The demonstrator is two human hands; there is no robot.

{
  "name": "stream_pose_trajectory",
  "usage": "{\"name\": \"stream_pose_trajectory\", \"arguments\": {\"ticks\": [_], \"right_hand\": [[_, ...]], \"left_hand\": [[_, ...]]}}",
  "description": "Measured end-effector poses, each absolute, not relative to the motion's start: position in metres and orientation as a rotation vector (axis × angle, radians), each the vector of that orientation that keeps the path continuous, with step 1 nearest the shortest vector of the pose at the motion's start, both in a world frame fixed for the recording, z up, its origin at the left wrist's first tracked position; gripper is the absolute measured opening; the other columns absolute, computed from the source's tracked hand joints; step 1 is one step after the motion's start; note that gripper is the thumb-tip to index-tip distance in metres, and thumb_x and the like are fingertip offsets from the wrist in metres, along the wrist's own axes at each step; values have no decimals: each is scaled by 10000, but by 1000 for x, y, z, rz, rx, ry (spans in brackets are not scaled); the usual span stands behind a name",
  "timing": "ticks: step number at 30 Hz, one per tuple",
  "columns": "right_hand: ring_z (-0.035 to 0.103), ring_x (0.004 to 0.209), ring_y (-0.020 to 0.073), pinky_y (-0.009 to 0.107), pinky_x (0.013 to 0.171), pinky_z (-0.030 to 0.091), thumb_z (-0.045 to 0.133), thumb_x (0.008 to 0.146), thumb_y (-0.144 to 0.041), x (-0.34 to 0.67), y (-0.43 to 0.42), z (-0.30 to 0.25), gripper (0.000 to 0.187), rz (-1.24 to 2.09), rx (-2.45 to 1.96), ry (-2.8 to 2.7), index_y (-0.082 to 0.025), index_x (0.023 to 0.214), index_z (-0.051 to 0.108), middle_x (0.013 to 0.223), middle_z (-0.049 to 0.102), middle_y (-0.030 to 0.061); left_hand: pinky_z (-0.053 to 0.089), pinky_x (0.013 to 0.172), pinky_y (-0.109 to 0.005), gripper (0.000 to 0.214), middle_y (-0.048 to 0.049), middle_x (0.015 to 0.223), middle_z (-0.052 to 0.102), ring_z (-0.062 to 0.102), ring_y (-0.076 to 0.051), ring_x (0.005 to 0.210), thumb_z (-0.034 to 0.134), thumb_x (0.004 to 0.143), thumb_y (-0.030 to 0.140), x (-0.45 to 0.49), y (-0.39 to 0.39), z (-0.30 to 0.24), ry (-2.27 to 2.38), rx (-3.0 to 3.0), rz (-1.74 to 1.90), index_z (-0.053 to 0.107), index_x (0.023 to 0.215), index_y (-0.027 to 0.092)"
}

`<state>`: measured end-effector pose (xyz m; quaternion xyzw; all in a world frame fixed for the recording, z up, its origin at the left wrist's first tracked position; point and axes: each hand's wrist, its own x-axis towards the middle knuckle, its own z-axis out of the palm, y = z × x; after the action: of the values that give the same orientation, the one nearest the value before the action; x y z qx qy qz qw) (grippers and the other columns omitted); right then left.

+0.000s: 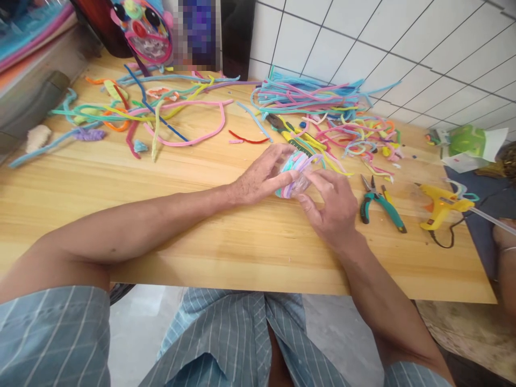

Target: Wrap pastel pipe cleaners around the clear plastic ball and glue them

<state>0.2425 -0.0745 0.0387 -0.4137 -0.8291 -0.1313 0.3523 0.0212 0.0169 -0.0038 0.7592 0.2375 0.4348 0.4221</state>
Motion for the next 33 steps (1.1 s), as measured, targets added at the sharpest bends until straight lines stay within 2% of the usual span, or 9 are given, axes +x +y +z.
{"name": "stream_pose_trajectory", "arguments": {"ticks": [5, 10, 16, 20, 23, 26, 33], "right_hand": [[778, 1155, 320, 492, 1001, 647, 677, 1100, -366, 241, -76, 39, 364, -417, -1191, -2151, -289, 1455, 690, 1292, 798, 120], [755, 1236, 349, 542, 1082, 621, 654, 1108, -407, 241, -77, 38, 438, -304, -1220, -2136, -293, 1530, 631, 1350, 787, 133], [762, 1207, 343, 547, 1065, 631, 678, 1099, -393, 242, -75, 36, 431, -287, -1177, -2112, -296, 1516, 634, 1329, 781, 134], [746, 1230, 341, 541, 1025, 654, 701, 1082, -395, 243, -75, 37, 427, -134, -1182, -2065, -314, 1499, 655, 1341, 767, 128], [758, 1166, 325, 514, 902, 690, 676, 1088, -425, 242, -76, 39, 364, -94, -1191, -1987, -314, 1435, 697, 1295, 776, 120], [771, 1053, 289, 485, 826, 694, 661, 1092, -445, 240, -76, 43, 293, -55, -1175, -1905, -311, 1338, 746, 1194, 799, 94], [782, 1002, 251, 458, 883, 650, 678, 1092, -366, 262, -87, 80, 178, 181, -1267, -1891, -310, 1175, 824, 1103, 832, 51]], "left_hand": [[564, 1201, -531, 672, -160, 1518, 653, 646, -349, 1420, 602, 1046, 762, 20, 16, -1, 608, 1895, 1095, 580, 1477, 247], [545, 1223, -539, 675, -173, 1530, 642, 639, -350, 1432, 587, 1053, 755, 20, 17, -2, 601, 1921, 1100, 570, 1486, 237], [559, 1201, -521, 666, -177, 1540, 632, 646, -341, 1414, 572, 1064, 741, 19, 18, 0, 601, 1943, 1076, 559, 1492, 231], [572, 1176, -516, 687, -173, 1541, 626, 642, -336, 1408, 566, 1059, 762, 19, 18, -2, 601, 1951, 1078, 547, 1501, 237], [590, 1140, -506, 693, -165, 1537, 628, 651, -335, 1390, 569, 1051, 775, 19, 18, -2, 610, 1940, 1072, 550, 1501, 247], [570, 1181, -512, 667, -155, 1545, 629, 647, -337, 1414, 577, 1056, 760, 18, 17, 0, 606, 1933, 1078, 561, 1486, 250], [575, 1191, -556, 661, -125, 1514, 650, 656, -346, 1405, 582, 1045, 787, 21, 20, -4, 592, 1918, 1098, 569, 1476, 285]]}}
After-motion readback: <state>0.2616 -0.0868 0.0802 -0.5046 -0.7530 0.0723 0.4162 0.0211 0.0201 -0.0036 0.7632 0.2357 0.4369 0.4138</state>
